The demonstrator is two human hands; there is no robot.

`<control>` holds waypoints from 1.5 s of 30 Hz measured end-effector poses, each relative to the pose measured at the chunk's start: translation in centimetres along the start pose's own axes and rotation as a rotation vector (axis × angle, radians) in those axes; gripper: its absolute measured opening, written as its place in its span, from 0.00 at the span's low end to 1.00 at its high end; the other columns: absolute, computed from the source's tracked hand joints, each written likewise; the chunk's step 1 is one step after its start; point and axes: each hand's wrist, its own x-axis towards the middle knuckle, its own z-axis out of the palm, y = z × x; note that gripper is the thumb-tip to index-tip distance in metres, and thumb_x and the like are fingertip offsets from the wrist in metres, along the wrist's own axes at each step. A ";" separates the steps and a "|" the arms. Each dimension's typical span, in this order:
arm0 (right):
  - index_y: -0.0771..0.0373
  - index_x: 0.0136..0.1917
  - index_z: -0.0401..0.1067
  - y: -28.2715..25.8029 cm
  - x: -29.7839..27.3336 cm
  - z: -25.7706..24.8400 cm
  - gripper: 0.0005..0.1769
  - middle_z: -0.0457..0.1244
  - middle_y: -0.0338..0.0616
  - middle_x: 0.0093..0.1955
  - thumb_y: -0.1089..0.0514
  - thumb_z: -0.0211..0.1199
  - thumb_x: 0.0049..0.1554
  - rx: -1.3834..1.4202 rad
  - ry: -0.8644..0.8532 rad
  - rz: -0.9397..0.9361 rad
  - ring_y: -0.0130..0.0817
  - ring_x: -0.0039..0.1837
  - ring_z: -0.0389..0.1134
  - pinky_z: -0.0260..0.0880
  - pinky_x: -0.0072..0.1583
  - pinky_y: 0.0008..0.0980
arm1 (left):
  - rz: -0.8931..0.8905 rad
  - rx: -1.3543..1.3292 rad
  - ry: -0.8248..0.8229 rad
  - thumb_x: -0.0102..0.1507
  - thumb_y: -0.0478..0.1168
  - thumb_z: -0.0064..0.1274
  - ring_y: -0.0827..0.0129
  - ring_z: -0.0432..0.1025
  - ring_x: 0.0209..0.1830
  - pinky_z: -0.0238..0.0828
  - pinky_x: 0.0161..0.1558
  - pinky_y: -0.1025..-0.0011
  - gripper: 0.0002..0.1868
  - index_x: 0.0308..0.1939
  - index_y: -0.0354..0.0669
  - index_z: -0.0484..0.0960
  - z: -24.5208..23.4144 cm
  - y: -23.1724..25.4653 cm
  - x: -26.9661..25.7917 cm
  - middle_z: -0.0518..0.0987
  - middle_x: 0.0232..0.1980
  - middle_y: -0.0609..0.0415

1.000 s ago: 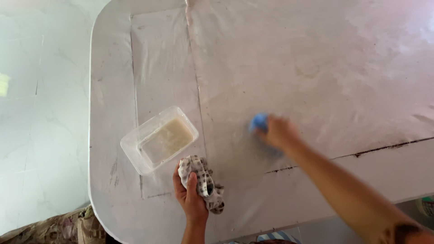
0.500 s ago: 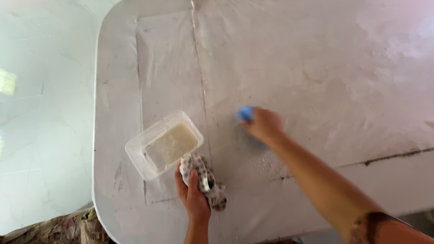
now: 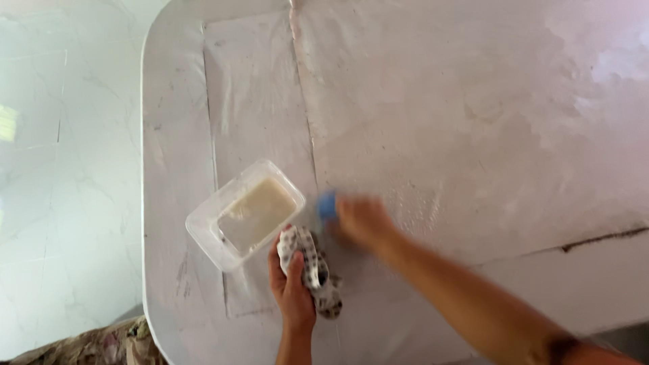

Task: The person cleans a table by scrubbing the surface with a brush and wiping it with a cloth.

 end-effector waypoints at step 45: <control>0.61 0.56 0.69 -1.2 2.0 -2.4 0.29 0.73 0.49 0.46 0.33 0.59 0.62 0.165 0.042 0.600 0.44 0.52 0.74 0.70 0.56 0.47 | -0.021 -0.049 0.019 0.67 0.34 0.46 0.62 0.74 0.60 0.74 0.58 0.63 0.27 0.70 0.34 0.65 -3.3 0.5 -1.9 0.75 0.68 0.42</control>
